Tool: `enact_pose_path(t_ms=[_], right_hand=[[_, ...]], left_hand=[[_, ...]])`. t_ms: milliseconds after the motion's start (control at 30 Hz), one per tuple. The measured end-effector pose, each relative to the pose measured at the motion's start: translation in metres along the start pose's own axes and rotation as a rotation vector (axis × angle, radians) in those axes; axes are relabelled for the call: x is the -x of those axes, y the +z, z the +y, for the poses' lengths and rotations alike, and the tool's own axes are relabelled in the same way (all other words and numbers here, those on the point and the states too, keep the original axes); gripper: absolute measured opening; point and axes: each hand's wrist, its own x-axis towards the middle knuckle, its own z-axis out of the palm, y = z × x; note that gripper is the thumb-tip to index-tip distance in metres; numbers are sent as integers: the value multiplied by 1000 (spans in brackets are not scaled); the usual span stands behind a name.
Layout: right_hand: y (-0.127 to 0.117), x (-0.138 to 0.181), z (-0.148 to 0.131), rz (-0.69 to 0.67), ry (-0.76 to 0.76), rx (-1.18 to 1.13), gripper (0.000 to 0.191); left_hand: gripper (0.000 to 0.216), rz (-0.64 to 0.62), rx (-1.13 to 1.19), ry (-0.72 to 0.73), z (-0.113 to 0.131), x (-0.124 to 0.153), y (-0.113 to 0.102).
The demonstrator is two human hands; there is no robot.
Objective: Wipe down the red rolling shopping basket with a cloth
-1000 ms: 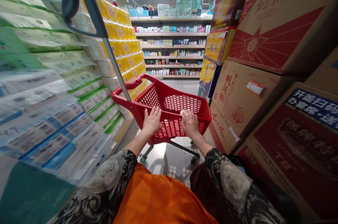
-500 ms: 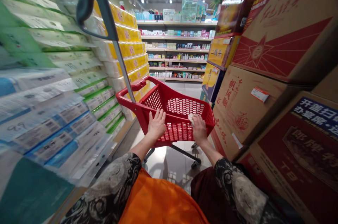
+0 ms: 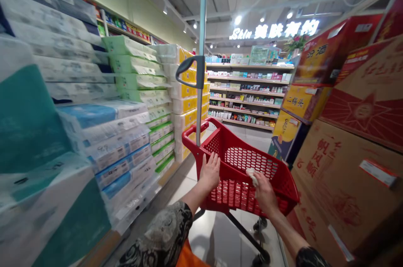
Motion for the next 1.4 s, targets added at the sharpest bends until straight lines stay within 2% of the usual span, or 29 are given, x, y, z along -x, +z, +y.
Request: enact_pose_path(t_ms=[67,100,233,300,367,433,567,633,700,800,867,900,1000,1033,1100,1167,1233,1267,1333,1400], right_hand=[[-1,-48,-44,-17,-127,-66,45],[-5,-79,-72,26,-173,-77,43],[-41,-216,-178,128,-439,-119,46],[-57,-268,-209,115,-565,-141,50],[-60,-292,-222,72,-671,-121,51],[-46,-284,-220,8,-775,-59,49],[5,-213,-191,-102,-1011,39,43],[18,-189,-180,-122,-1103,41,40],[14,-193,-179,-88,-1097,27,40],[-5,-232,-190,12,-943,2,45],[-10,-249,-197,8,-874,-12,45],[-9,-248,-199,-26,-866,-26,43],[8,-203,-202,-184,-845,-140,38],[15,-180,-202,-214,-786,-209,37],[28,-137,-203,-200,-545,-389,40],[33,-108,-206,-173,-340,-552,45],[32,-95,-208,-127,-250,-615,48],[30,-91,-207,-100,-260,-594,47],[27,-84,-205,-95,-377,-472,44],[25,-74,-200,-177,-541,-324,45]], left_hand=[[68,53,59,-40,-1,4,1],[69,102,87,-89,-4,6,1],[72,305,141,-383,-29,18,-4],[71,352,135,-451,-44,22,-10],[69,371,117,-465,-53,25,-15],[68,365,100,-466,-57,27,-16],[66,317,106,-472,-56,36,-7],[66,301,115,-465,-55,41,-2],[67,291,125,-465,-54,44,0],[68,304,147,-472,-54,47,2],[69,323,191,-470,-54,48,4],[69,331,243,-476,-55,49,5],[64,406,603,-533,-60,50,8],[60,463,801,-578,-62,50,8],[50,567,1270,-671,-64,46,4],[39,561,1720,-701,-62,40,-1],[29,468,2021,-665,-56,34,-6],[25,425,2103,-664,-53,33,-7],[18,375,2171,-729,-46,33,-5],[10,323,2152,-844,-42,39,1]])
